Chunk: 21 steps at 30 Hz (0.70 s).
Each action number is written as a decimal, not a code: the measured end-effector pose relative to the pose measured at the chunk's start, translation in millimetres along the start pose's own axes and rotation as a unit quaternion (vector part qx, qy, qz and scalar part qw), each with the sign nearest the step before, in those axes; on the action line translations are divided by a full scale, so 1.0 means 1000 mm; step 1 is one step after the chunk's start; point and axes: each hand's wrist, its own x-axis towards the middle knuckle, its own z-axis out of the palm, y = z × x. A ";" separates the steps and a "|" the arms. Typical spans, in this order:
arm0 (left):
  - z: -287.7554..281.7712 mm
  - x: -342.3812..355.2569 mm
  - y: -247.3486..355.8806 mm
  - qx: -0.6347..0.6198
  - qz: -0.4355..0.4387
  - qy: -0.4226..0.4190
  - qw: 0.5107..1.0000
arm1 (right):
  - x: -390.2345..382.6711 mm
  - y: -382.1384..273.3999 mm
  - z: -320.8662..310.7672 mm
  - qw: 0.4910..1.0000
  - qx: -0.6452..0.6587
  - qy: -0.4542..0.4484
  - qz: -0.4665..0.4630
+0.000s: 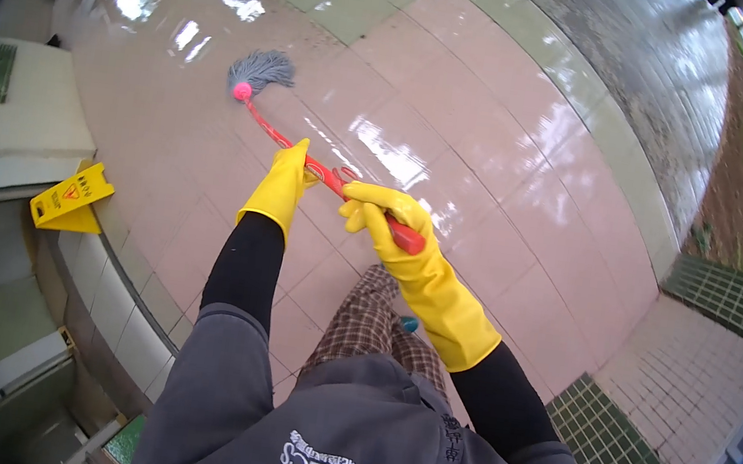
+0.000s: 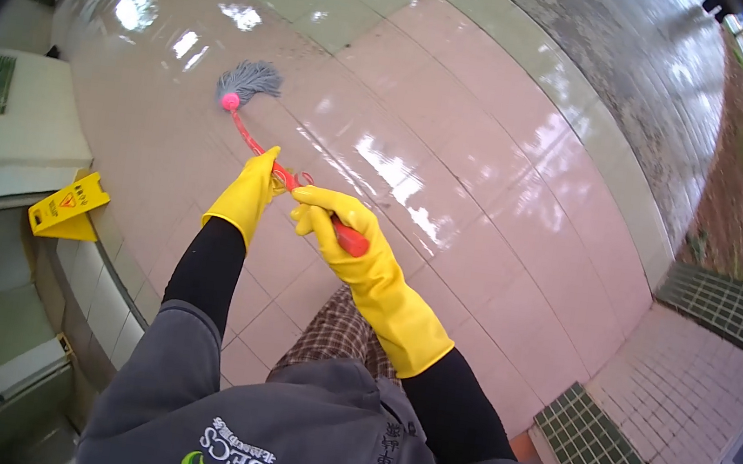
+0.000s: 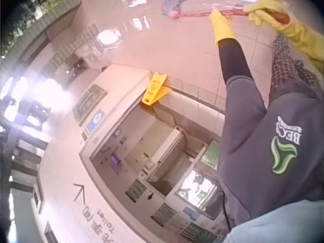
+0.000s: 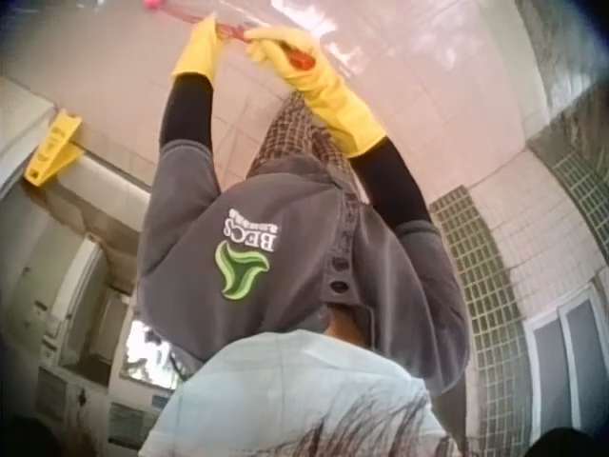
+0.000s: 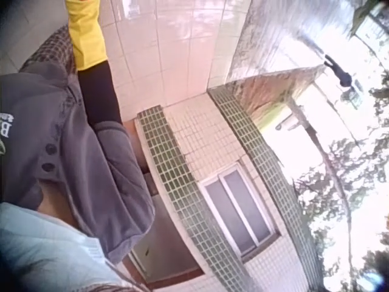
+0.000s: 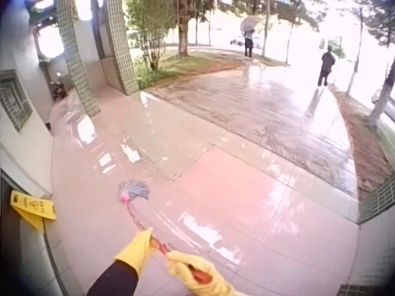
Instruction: Mopping the tiled floor of a restroom and an adjacent entrance area.
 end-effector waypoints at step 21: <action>0.047 -0.321 -0.356 0.094 -0.301 -0.357 0.879 | -0.448 -0.267 0.046 0.424 -0.844 0.312 -0.105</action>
